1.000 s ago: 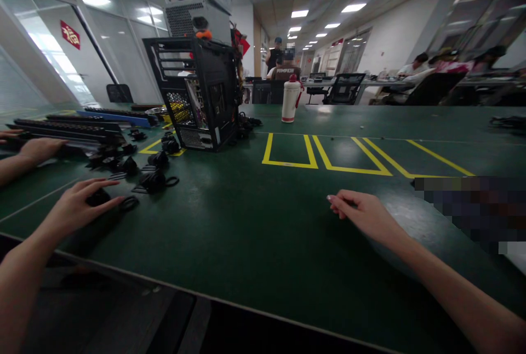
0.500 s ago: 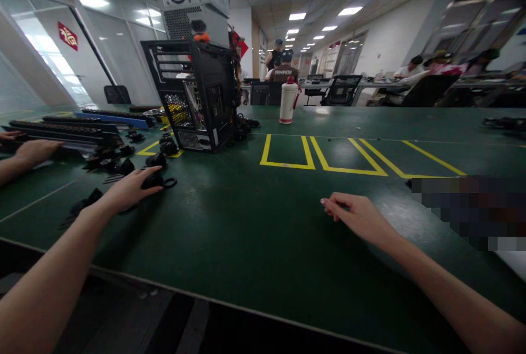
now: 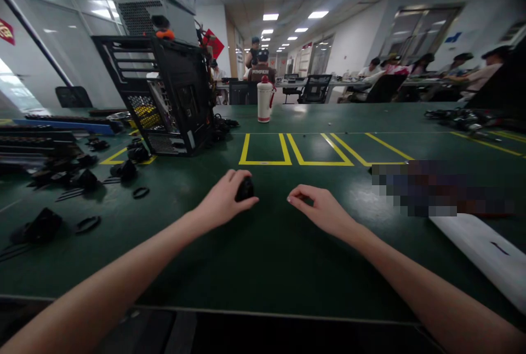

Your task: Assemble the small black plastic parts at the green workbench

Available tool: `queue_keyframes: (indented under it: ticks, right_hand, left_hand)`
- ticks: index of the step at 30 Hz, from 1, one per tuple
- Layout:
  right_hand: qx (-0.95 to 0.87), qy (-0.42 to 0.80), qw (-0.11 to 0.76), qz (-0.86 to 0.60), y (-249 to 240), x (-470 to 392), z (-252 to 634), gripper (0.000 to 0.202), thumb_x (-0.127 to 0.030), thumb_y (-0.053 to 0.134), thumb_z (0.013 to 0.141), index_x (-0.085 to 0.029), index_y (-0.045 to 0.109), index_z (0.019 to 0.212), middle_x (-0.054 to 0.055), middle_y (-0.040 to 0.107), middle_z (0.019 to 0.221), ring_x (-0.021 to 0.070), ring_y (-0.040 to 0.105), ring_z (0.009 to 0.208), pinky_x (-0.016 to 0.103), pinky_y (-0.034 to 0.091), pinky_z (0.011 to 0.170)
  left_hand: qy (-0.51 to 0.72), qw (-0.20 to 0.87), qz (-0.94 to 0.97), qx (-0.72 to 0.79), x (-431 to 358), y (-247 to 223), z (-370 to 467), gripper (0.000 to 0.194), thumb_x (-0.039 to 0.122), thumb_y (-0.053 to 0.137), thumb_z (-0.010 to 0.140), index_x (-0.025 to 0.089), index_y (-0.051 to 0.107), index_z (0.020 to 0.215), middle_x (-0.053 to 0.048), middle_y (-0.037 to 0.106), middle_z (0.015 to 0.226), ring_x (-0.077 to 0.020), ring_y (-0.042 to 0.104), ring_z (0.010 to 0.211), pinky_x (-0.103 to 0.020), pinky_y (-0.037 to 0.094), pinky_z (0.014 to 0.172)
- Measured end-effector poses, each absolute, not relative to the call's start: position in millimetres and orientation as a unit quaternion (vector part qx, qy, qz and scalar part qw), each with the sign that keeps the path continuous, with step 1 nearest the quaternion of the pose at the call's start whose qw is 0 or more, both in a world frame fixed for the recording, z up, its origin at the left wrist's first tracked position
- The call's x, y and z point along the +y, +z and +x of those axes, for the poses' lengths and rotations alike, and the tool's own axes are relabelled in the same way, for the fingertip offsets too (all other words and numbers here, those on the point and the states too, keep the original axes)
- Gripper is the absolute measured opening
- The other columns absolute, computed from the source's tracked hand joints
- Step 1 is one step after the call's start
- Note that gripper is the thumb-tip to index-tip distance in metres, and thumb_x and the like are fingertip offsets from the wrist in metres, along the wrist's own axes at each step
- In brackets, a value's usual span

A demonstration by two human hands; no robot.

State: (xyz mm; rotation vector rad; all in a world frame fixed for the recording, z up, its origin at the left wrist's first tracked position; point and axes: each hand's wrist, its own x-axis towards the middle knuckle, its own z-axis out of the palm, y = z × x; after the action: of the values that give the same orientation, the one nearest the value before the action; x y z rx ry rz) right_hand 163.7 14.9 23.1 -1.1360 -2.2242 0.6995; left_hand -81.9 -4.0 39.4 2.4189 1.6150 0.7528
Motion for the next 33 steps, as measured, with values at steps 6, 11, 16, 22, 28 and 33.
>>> queue_keyframes:
  ticks: [6,11,16,22,28,33]
  right_hand:
    - [-0.78,0.355,0.312,-0.409,13.9,11.8,156.8,0.027,-0.034,0.053,0.079,-0.021,0.052,0.102,0.005,0.056,0.099,0.0159,0.057,0.081,0.033,0.05,0.069]
    - [-0.74,0.457,0.293,-0.397,4.9,16.3,153.8,0.028,-0.032,0.057,0.076,-0.021,0.049,0.1,0.003,0.058,0.096,0.0159,0.059,0.081,0.034,0.051,0.071]
    - [-0.706,0.507,0.306,-0.389,0.5,21.5,154.9,0.037,-0.026,0.068,0.066,-0.019,0.047,0.095,0.002,0.058,0.09,0.0156,0.06,0.079,0.035,0.052,0.072]
    - [-0.702,0.538,0.312,-0.347,3.3,19.4,155.1,0.032,-0.021,0.067,0.067,-0.02,0.047,0.092,0.001,0.057,0.093,0.0145,0.059,0.08,0.034,0.051,0.074]
    - [-0.7,0.528,0.332,-0.348,1.8,21.4,155.9,0.036,-0.019,0.068,0.065,-0.019,0.048,0.095,0.002,0.058,0.092,0.0152,0.059,0.082,0.037,0.05,0.078]
    - [-0.718,0.498,0.341,-0.347,2.0,25.0,163.0,0.039,-0.017,0.067,0.066,-0.02,0.049,0.1,0.002,0.056,0.097,0.016,0.058,0.088,0.038,0.049,0.082]
  left_hand:
    - [0.268,0.13,0.82,0.489,10.0,9.2,-17.5,0.048,0.043,0.061,0.068,0.023,0.043,0.108,-0.007,0.051,0.104,-0.0264,0.051,0.095,-0.042,0.045,0.078]
    - [0.257,0.259,0.824,0.434,12.8,10.1,-24.0,0.059,0.041,0.067,0.063,0.024,0.04,0.113,-0.008,0.051,0.109,-0.0266,0.052,0.098,-0.042,0.045,0.079]
    - [0.255,0.369,0.804,0.39,17.9,6.3,-35.6,0.073,0.037,0.069,0.064,0.028,0.03,0.125,-0.008,0.048,0.118,-0.0264,0.047,0.11,-0.046,0.038,0.092]
    - [0.259,0.363,0.801,0.399,18.9,-1.4,-38.0,0.071,0.038,0.069,0.064,0.027,0.033,0.124,-0.009,0.048,0.12,-0.0271,0.044,0.113,-0.048,0.036,0.094]
    - [0.285,0.421,0.763,0.399,16.9,3.5,-38.7,0.072,0.031,0.073,0.06,0.027,0.035,0.122,-0.008,0.049,0.121,-0.0254,0.047,0.113,-0.047,0.037,0.096]
    - [0.279,0.518,0.734,0.341,21.5,0.8,-42.2,0.058,0.024,0.063,0.072,0.027,0.037,0.124,-0.006,0.046,0.127,-0.0217,0.046,0.116,-0.043,0.04,0.097]
